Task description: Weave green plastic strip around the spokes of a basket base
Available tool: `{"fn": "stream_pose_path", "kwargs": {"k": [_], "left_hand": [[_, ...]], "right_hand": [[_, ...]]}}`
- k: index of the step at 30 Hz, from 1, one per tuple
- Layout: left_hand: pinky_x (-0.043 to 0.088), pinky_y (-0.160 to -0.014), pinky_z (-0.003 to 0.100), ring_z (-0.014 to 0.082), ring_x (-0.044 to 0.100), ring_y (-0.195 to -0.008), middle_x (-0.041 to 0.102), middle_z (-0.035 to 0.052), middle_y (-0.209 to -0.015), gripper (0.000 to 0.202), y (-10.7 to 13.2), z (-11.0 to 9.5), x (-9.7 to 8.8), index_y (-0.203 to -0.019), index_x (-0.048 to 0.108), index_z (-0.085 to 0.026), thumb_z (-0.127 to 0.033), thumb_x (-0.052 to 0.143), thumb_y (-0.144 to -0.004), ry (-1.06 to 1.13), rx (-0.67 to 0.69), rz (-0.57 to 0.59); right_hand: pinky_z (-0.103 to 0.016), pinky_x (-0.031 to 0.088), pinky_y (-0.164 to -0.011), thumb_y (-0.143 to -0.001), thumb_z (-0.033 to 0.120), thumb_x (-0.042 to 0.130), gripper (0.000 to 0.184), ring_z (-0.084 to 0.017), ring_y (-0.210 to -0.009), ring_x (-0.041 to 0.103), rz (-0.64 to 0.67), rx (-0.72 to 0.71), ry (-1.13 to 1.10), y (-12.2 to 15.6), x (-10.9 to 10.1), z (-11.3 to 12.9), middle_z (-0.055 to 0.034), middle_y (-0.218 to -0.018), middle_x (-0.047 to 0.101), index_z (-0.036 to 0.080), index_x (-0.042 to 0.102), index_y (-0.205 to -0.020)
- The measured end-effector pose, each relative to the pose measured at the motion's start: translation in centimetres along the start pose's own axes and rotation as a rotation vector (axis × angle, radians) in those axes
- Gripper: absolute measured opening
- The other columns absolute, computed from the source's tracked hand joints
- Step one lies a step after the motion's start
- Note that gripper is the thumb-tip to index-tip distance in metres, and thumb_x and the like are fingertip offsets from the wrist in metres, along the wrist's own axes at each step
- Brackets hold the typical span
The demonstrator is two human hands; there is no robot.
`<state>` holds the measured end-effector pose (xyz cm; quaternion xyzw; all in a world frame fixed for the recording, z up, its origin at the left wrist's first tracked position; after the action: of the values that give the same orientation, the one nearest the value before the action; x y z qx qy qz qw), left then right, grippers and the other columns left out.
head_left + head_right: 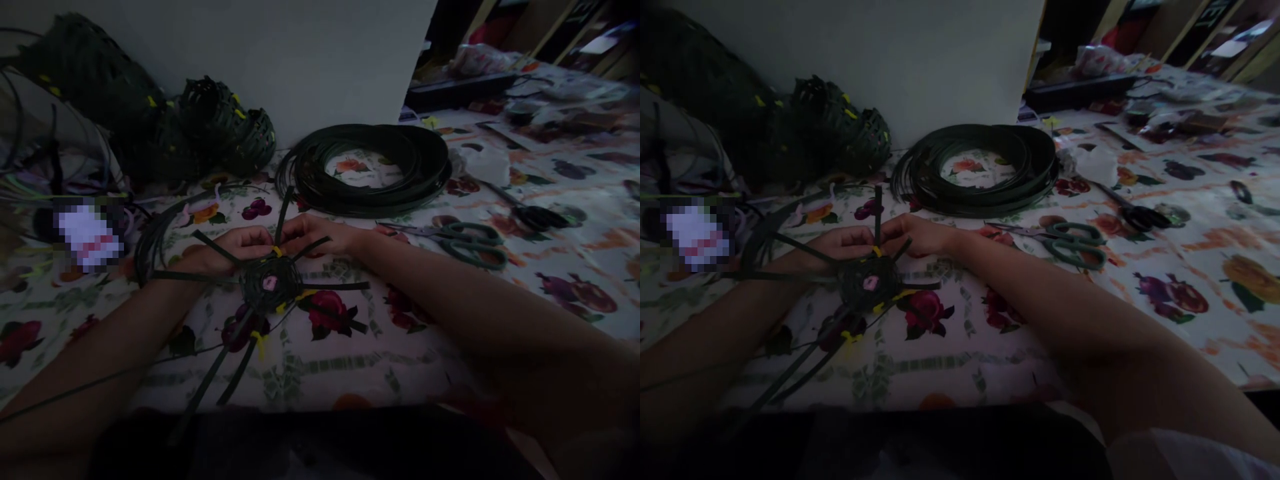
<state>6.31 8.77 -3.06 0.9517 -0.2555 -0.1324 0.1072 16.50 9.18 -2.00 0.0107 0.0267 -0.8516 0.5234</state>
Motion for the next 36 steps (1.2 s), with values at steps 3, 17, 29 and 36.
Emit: {"fn": "stream_pose_path", "kwargs": {"k": [3,17,29,36], "left_hand": [[0.034,-0.046,0.020,0.0089,0.046,-0.052,0.056,-0.0003,-0.066,0.026,-0.2,0.0,-0.2,-0.076,0.062,-0.018,-0.037,0.079,-0.073,0.002,0.026,-0.014],[0.037,-0.045,0.021,0.0097,0.050,-0.048,0.058,-0.0029,-0.060,0.029,2.5,-1.2,-0.1,-0.071,0.057,-0.018,-0.029,0.083,-0.065,0.329,0.108,-0.202],[0.043,-0.054,0.023,0.0130,0.056,-0.060,0.063,0.0011,-0.068,0.026,3.1,-3.4,-0.8,-0.071,0.061,-0.017,-0.030,0.084,-0.068,0.069,0.217,-0.174],[0.043,-0.053,0.023,0.0124,0.055,-0.059,0.061,-0.0001,-0.067,0.027,3.1,-3.4,-0.6,-0.074,0.058,-0.016,-0.035,0.077,-0.075,-0.101,0.245,-0.092]], "right_hand": [[-0.021,0.023,-0.041,-0.084,0.023,0.065,0.013,-0.004,-0.042,0.026,0.004,0.016,-0.014,0.0,0.1,0.0,0.0070,-0.055,0.045,0.011,0.064,-0.087],[-0.020,0.026,-0.045,-0.083,0.024,0.069,0.014,-0.004,-0.049,0.036,-0.103,-0.149,-0.171,-0.1,0.8,2.0,0.0047,-0.063,0.052,0.011,0.065,-0.087],[-0.020,0.036,-0.054,-0.079,0.028,0.075,0.019,-0.007,-0.059,0.047,-0.143,-0.106,-0.180,-0.3,0.9,1.2,0.0017,-0.072,0.059,0.012,0.068,-0.087],[-0.019,0.043,-0.060,-0.078,0.026,0.076,0.020,-0.008,-0.066,0.054,-0.094,-0.131,-0.201,-0.6,1.4,1.4,0.0004,-0.078,0.064,0.014,0.069,-0.093]]}}
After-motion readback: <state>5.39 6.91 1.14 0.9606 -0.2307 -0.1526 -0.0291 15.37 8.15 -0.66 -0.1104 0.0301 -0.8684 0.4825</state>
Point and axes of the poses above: each hand's wrist, its own y-axis away from the middle knuckle, its own x-axis out of the palm, z = x × y, the point moved 9 cm from there along -y, towards the middle knuckle
